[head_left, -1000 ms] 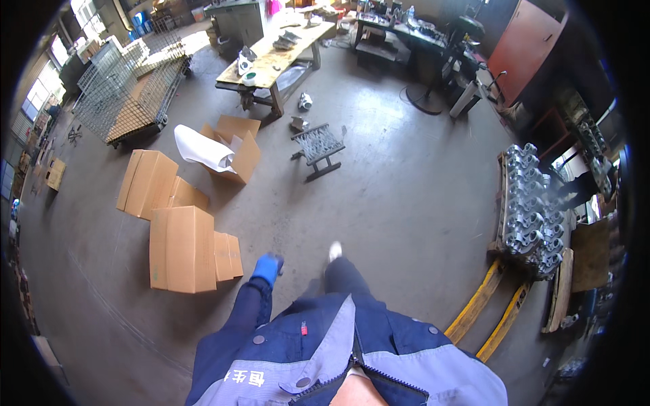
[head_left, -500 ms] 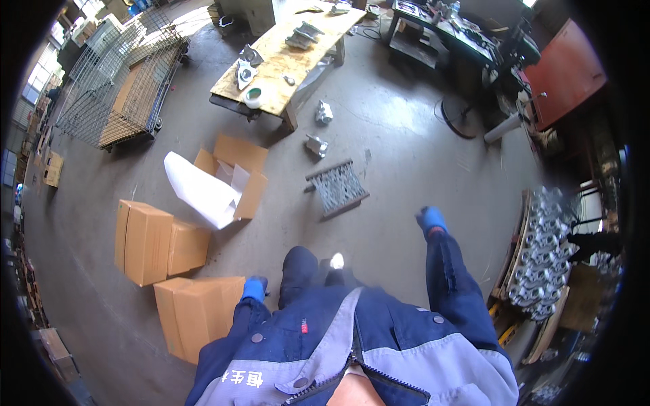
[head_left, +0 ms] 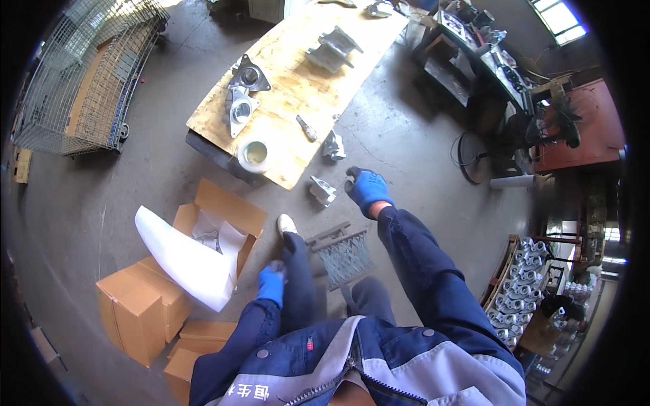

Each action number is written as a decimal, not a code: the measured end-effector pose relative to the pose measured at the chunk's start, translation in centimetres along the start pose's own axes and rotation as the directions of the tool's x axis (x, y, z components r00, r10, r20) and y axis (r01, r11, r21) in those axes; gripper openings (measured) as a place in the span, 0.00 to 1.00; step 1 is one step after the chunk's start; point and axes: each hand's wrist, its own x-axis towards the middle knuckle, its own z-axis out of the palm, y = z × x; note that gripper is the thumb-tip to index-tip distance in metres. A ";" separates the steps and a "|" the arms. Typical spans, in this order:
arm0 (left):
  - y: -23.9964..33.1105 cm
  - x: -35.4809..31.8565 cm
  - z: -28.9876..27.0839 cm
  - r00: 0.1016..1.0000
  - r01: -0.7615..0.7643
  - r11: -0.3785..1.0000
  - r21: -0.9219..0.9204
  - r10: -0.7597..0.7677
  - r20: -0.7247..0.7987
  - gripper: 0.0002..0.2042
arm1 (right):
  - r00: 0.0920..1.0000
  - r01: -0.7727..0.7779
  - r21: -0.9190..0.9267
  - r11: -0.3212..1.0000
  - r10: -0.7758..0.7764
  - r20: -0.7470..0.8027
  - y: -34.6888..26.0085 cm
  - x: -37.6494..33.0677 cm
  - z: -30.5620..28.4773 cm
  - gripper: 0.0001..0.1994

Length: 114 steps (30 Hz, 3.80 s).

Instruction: The person walks to a workbench in a warehouse and uses a small metal file to deburr the edges of several cast metal parts. They handle each part one at a time, filing the edges and then placing the finished pieces on the table.

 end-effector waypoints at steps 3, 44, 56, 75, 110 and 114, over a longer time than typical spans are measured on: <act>4.1 4.0 2.6 0.912 -0.399 0.725 0.562 0.380 0.156 0.15 | 0.997 0.081 0.079 0.994 -0.082 0.011 -4.8 7.1 3.3 0.21; 2.4 37.4 24.4 0.904 -0.415 0.897 -0.155 0.426 0.043 0.30 | 0.997 -0.075 0.994 -0.083 0.015 0.076 19.9 20.2 18.2 0.13; 22.6 8.9 16.6 0.472 -0.593 0.418 0.688 0.873 -0.123 0.21 | 0.856 0.143 0.964 -0.225 -0.461 -0.234 10.7 8.3 15.5 0.30; 23.5 13.4 10.8 0.173 -0.307 -0.199 0.931 0.950 0.261 0.38 | 0.956 -0.107 0.958 -0.267 -0.291 0.025 -1.1 11.7 14.2 0.28; 24.9 15.5 13.1 0.133 -0.319 -0.261 0.911 0.940 0.315 0.16 | 0.616 0.672 0.013 0.741 -0.548 -0.566 9.3 24.1 8.7 0.12; 23.8 16.4 12.2 0.178 -0.307 -0.282 0.909 0.921 0.346 0.20 | 0.603 0.653 -0.050 0.756 -0.558 -0.571 8.7 24.6 9.5 0.13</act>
